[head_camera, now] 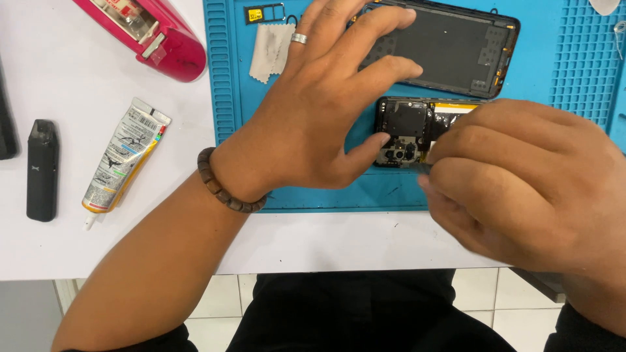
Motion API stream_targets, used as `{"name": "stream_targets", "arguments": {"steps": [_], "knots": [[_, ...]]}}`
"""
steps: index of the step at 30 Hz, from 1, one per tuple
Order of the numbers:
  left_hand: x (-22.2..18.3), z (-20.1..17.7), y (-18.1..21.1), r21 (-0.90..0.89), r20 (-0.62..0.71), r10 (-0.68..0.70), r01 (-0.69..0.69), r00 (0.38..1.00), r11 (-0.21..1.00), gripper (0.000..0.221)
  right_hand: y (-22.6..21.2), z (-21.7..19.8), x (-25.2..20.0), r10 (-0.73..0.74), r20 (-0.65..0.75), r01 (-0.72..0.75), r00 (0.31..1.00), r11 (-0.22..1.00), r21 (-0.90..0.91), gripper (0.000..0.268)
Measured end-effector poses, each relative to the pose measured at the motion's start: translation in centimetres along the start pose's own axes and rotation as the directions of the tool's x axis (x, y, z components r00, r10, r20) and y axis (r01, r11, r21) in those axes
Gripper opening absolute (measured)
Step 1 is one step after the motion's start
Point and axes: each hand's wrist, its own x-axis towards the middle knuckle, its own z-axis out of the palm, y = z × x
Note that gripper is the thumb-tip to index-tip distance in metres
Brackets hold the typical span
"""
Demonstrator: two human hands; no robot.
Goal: Disassembling a smartphone by removing internal screws and disconnecting components on a repair mat.
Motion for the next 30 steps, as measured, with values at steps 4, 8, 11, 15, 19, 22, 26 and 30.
{"name": "stream_targets", "arguments": {"steps": [4,8,11,15,19,22,26,30], "knots": [[0.3,-0.1,0.2,-0.061,-0.026,0.096,-0.098,0.995,0.993,0.049,0.2,-0.5,-0.1,-0.015,0.032,0.019,0.999,0.992,-0.125,0.035],[0.3,-0.3,0.4,-0.104,0.018,0.094,-0.091,0.995,0.99,0.033,0.3,-0.1,0.3,-0.037,0.03,0.038,0.999,0.999,-0.028,0.014],[0.3,-0.2,0.5,-0.112,0.038,0.099,-0.094,0.994,0.989,0.038,0.3,-0.2,-0.1,-0.016,-0.001,0.016,1.0,0.998,-0.056,0.02],[0.4,-0.4,0.7,-0.119,0.052,0.092,-0.085,0.994,0.989,0.033,0.7,-0.2,-0.1,-0.021,0.054,0.026,0.998,0.996,-0.082,0.025],[0.4,-0.3,0.6,-0.119,0.065,0.103,-0.094,0.993,0.988,0.036,0.4,0.2,0.0,-0.022,-0.008,0.021,1.0,1.0,-0.02,0.015],[0.5,-0.4,0.7,-0.129,0.041,0.101,-0.095,0.994,0.987,0.031,0.7,0.0,-0.5,0.002,-0.015,-0.004,1.0,0.99,-0.14,0.027],[0.5,-0.4,0.8,-0.132,0.052,0.099,-0.091,0.994,0.987,0.03,0.5,-0.1,0.3,-0.032,0.031,0.034,0.999,0.997,-0.068,0.021],[0.7,-0.4,0.9,-0.145,0.058,0.093,-0.084,0.994,0.986,0.031,0.1,-0.1,0.4,-0.035,-0.019,0.035,0.999,0.999,-0.022,0.017]]}}
